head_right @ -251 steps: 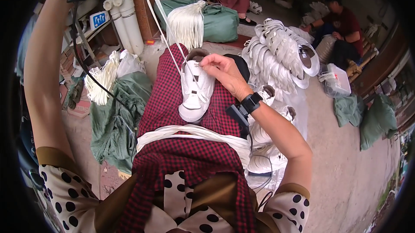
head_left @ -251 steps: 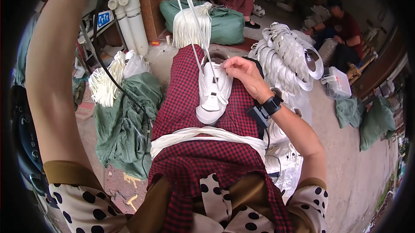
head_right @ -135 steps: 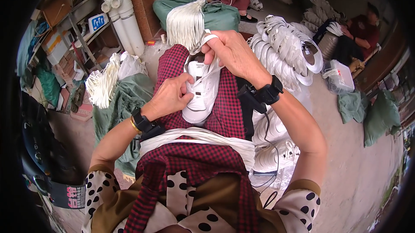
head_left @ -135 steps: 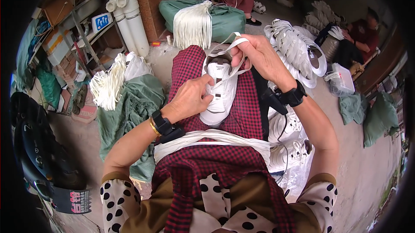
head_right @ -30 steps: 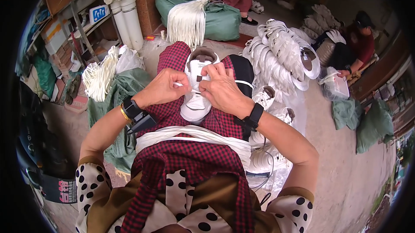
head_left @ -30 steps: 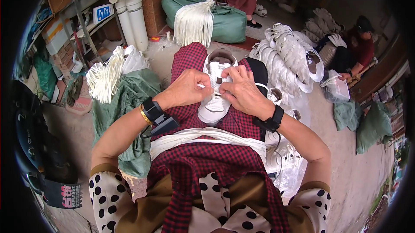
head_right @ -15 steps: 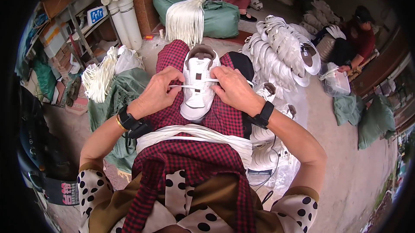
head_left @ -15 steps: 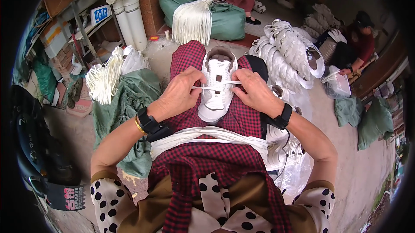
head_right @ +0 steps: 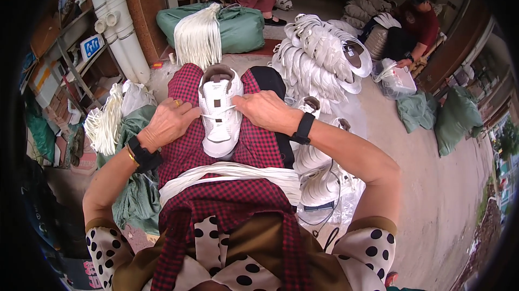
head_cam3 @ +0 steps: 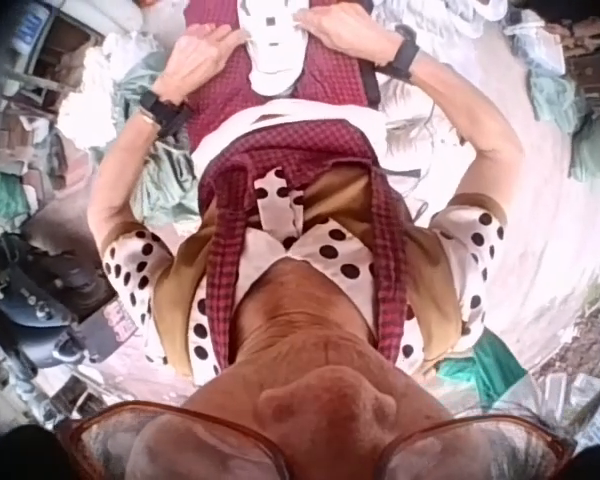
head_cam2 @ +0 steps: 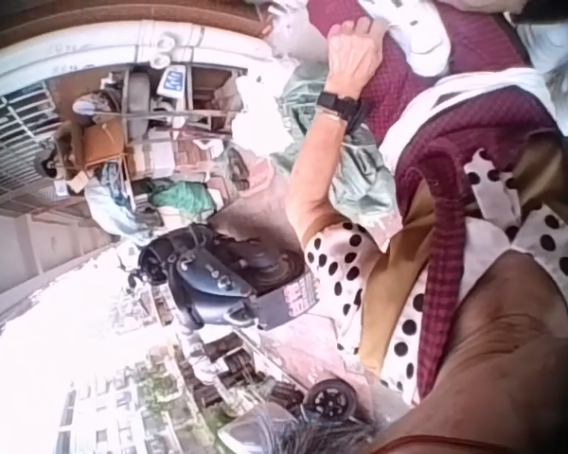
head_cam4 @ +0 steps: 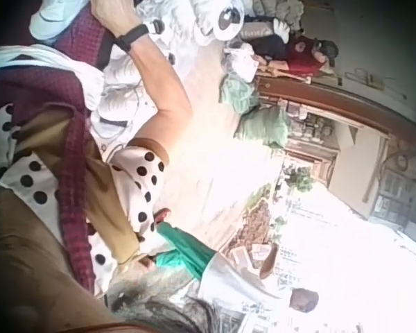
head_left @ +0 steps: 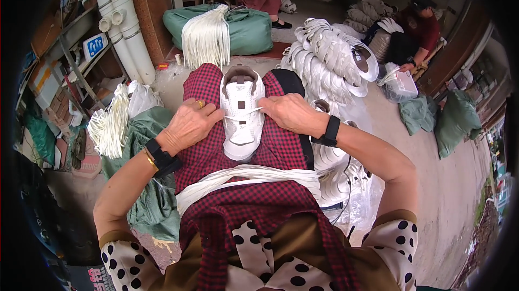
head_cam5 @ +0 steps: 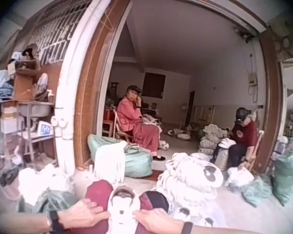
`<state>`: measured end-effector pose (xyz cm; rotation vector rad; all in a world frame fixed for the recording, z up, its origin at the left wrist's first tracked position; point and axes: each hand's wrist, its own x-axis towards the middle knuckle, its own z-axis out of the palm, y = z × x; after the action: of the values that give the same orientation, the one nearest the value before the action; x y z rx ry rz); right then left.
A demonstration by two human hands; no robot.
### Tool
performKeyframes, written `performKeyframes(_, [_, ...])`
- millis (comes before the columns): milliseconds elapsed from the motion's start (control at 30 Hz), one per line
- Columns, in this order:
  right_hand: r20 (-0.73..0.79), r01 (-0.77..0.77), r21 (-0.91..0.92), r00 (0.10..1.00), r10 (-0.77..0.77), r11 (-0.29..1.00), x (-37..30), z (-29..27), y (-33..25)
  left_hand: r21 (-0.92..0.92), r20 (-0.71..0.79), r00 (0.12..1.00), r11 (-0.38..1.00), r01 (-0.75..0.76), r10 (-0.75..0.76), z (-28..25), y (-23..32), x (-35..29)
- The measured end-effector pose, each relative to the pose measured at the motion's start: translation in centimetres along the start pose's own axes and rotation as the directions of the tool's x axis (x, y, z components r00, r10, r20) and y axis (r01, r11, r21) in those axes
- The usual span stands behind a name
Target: The recorder is lacing white sneakers while sitting in a workshop area.
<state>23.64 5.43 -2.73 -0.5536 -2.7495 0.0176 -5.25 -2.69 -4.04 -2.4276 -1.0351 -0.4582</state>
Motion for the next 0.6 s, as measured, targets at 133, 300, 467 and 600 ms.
performKeyframes(133, [0.034,-0.006,-0.065,0.999,0.008,0.998,-2.2,-0.9,0.8,0.070,-0.020,0.999,0.996,-0.048,0.049,-0.4,0.0,0.4])
performKeyframes(300, [-0.120,0.055,-0.094,0.991,-0.066,0.994,-1.3,0.2,0.9,0.105,-0.013,1.000,0.994,-0.024,0.026,0.6,-0.9,-2.1])
performKeyframes(467, [-0.085,0.072,-0.130,0.993,-0.083,0.989,-1.2,0.2,1.6,0.139,0.064,0.998,0.990,-0.001,-0.007,1.3,-3.4,-3.1])
performKeyframes(600, [-0.116,0.029,-0.182,0.992,-0.051,0.983,-3.8,-0.9,4.0,-0.053,0.243,0.964,0.991,0.125,-0.108,-0.5,-5.3,-5.4])
